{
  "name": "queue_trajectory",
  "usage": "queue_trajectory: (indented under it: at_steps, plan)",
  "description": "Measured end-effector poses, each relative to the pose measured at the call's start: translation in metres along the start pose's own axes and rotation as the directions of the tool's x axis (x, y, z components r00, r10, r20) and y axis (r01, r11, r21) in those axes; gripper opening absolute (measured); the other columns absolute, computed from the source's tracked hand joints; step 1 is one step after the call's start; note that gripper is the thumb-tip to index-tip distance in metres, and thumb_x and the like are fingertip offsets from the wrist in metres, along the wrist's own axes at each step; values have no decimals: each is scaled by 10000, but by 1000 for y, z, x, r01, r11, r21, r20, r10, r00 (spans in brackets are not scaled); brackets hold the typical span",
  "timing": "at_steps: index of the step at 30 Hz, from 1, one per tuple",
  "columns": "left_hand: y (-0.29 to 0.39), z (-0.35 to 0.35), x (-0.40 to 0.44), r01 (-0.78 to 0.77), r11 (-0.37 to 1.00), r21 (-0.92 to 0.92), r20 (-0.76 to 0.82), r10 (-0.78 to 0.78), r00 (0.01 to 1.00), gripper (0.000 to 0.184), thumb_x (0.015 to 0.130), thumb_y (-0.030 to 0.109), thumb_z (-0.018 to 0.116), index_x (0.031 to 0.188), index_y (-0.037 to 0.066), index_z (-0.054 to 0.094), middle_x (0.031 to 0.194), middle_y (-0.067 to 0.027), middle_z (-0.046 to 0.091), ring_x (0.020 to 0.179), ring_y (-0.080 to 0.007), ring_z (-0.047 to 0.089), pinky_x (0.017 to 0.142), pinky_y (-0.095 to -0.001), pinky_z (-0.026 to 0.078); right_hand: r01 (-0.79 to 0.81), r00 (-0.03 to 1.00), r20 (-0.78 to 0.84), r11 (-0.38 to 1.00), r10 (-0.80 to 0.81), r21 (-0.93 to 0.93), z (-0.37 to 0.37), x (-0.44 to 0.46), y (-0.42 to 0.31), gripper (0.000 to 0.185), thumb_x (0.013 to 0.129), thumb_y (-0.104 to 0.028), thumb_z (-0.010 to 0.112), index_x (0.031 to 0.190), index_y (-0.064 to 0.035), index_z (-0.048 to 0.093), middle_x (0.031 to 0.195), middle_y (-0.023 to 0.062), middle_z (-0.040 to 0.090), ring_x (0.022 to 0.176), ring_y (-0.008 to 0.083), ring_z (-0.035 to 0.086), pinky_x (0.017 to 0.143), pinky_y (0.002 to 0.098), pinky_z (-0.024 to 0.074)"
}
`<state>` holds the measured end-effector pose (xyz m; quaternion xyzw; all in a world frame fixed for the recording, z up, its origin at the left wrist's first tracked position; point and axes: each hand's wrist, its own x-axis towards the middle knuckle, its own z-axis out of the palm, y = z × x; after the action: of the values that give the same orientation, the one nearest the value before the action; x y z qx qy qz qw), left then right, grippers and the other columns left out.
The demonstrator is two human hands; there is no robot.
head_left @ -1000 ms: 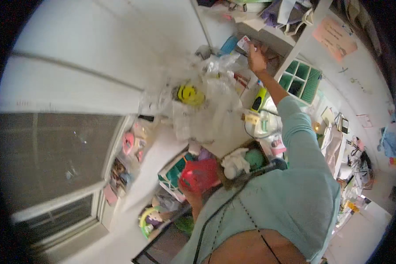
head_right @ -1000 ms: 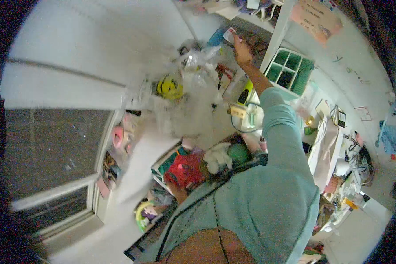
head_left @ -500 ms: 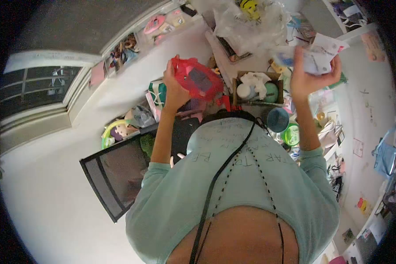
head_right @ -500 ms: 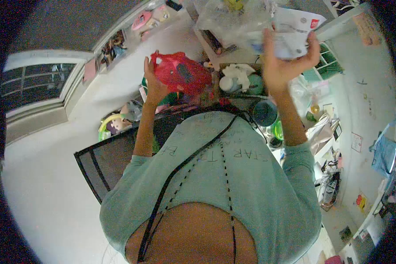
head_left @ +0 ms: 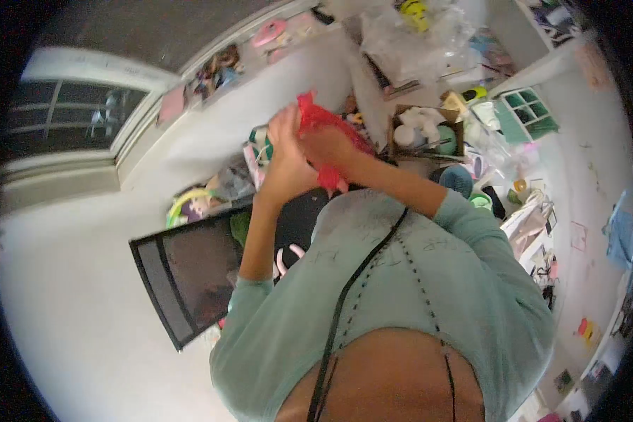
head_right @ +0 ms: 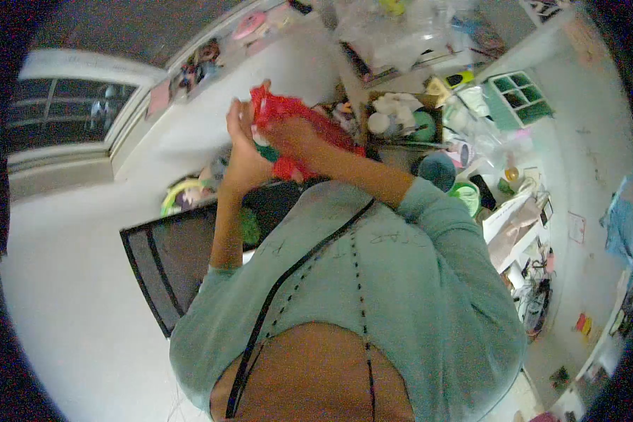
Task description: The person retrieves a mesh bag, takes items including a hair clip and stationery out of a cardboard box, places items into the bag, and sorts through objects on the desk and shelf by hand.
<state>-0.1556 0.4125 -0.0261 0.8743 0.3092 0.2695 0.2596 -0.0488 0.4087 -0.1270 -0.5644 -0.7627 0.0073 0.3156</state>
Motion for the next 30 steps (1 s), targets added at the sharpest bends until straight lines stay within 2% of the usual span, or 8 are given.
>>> queue_trajectory:
  at_steps: [3,7,9,14,15,20,27,30]
  plan:
    - [7,10,14,22,983,184,166,-53,985,1124,478,410,775,1281,19,92,1286,-193,298,1145,-325,301,998,-378,163,29,998,-54,995,-24,91,68,-14,12,292,718,-235,502,943,-57,555,858,139,581,707,262,585,586,399,471]
    - [-30,31,3,42,999,-33,-99,-45,994,1028,544,340,754,1278,13,114,1283,-158,326,1055,-279,408,951,-361,238,-220,796,605,942,23,253,-17,6,20,329,717,-262,505,952,-39,562,897,181,566,824,294,565,662,444,453]
    - [-17,33,10,-59,924,-378,-341,-80,936,984,570,274,758,1278,2,131,1280,-165,294,1154,-269,325,957,-366,281,-218,814,580,931,9,291,-19,4,31,324,718,-261,504,945,-39,565,892,181,567,822,295,565,662,443,453]
    - [-23,24,19,183,909,-374,-407,-338,849,1019,591,437,722,1274,-10,112,1266,-171,310,1068,-239,405,908,-336,325,-172,879,476,909,-32,379,-8,14,41,310,721,-260,501,927,-39,571,879,182,570,815,299,566,661,441,453]
    - [-27,35,27,57,959,-277,-528,-202,825,944,582,398,725,1269,38,187,1184,-120,445,725,-137,419,599,-216,370,-163,887,460,903,-42,397,-7,17,43,308,721,-260,500,923,-38,573,877,182,571,813,299,567,661,440,453]
    - [-5,42,41,25,994,-103,-337,-59,940,1011,576,464,726,1270,0,155,1251,-183,314,1092,-252,370,906,-354,323,-121,912,402,879,-86,462,-15,19,56,296,724,-258,497,905,-38,579,864,183,573,807,303,568,661,438,453]
    - [-38,45,49,218,975,-48,-278,-223,935,936,623,444,696,1279,7,190,1262,-168,308,1087,-251,360,898,-358,309,35,738,596,900,-316,434,-147,65,105,230,736,-235,485,790,-39,591,777,173,582,775,312,569,660,418,447]
    - [-54,55,40,187,982,30,-223,-175,959,933,601,354,728,1286,35,182,1268,-151,308,1098,-262,342,902,-359,306,-205,976,166,855,141,477,-182,40,201,232,760,-223,489,890,-43,554,750,161,578,675,300,560,622,390,444]
